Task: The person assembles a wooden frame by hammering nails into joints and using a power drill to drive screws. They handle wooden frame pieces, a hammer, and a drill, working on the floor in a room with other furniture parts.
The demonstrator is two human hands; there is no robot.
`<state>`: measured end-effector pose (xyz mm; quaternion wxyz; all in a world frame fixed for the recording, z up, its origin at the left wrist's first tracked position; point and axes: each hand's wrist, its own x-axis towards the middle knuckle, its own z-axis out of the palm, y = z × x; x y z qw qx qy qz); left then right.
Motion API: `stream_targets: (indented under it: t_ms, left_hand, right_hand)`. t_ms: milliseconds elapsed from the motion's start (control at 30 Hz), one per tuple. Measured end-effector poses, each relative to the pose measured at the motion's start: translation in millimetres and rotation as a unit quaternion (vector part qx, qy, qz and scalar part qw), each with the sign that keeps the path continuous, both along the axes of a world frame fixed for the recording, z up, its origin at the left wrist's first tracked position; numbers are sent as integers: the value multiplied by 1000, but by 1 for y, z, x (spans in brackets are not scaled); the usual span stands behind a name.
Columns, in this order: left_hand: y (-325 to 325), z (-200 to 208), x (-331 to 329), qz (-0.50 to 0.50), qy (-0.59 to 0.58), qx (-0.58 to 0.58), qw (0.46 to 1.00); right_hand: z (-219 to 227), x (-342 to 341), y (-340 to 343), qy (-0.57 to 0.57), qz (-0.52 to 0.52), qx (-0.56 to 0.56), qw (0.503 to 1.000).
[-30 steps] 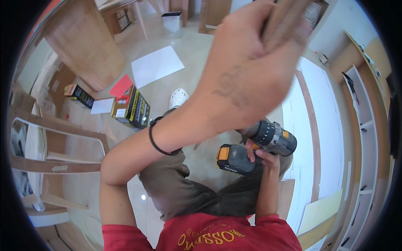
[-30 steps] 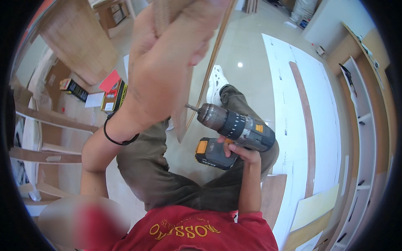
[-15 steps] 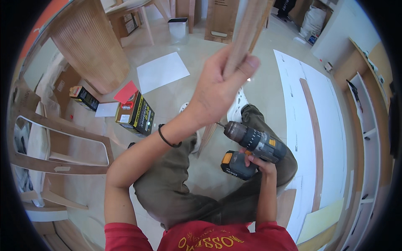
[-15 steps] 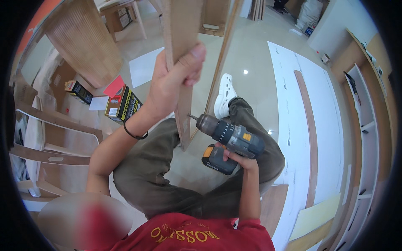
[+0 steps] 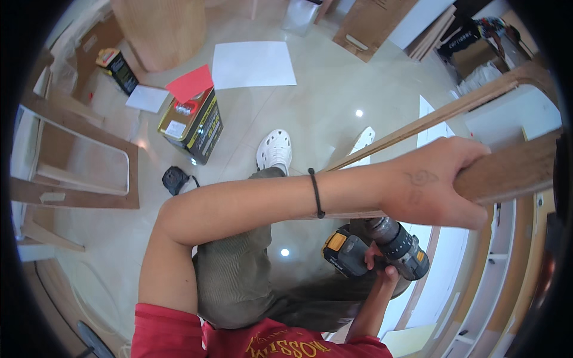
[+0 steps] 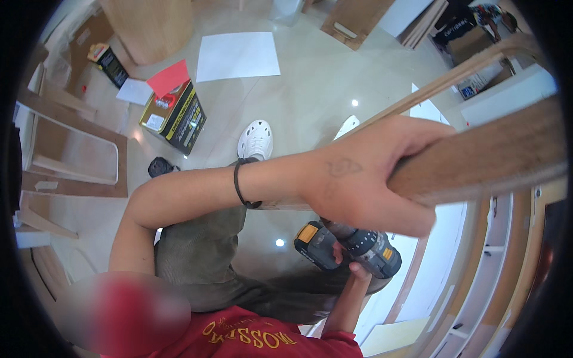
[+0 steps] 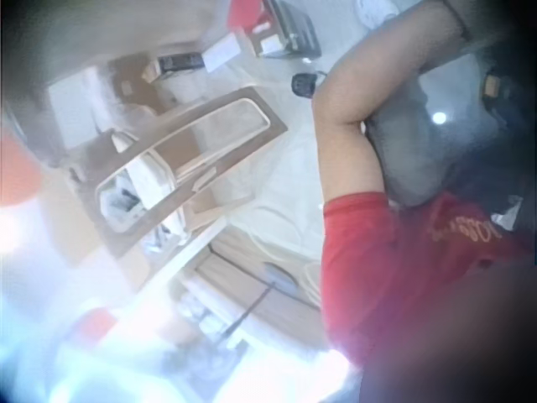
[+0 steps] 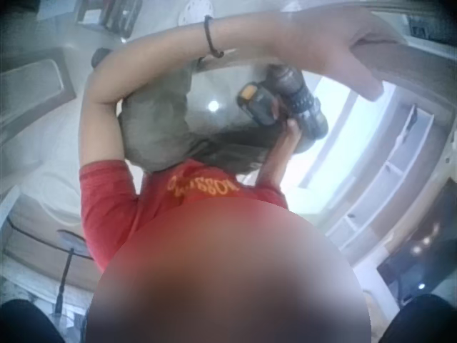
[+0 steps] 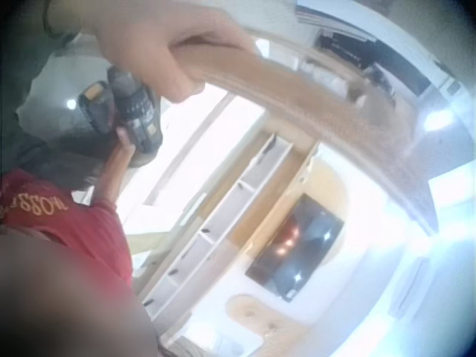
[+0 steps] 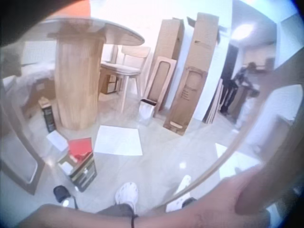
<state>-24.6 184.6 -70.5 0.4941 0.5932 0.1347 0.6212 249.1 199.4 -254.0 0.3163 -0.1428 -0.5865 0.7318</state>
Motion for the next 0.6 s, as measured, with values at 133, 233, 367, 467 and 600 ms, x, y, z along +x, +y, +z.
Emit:
stream_targets:
  t_ms: [133,233,367,467,600]
  left_hand:
    - [-4,6,-8,49,-2,-7,999]
    - [-2,8,-14,60,18,1,998]
    - [0,6,-14,39,-14,5,999]
    - [-20,35,-31,41,43,-88,994]
    - [-17,25,-28,60,48,-35,996]
  right_hand:
    - [7,-2,-8,1,-31,-26,999]
    - [7,-10,-9,-5,-38,-43,998]
    - [5,-21,-6,-11,-31,-66,997]
    - [4,-24,-3,-18,-20,-66,997]
    - [4,-22,3,-22,-1,-60,998]
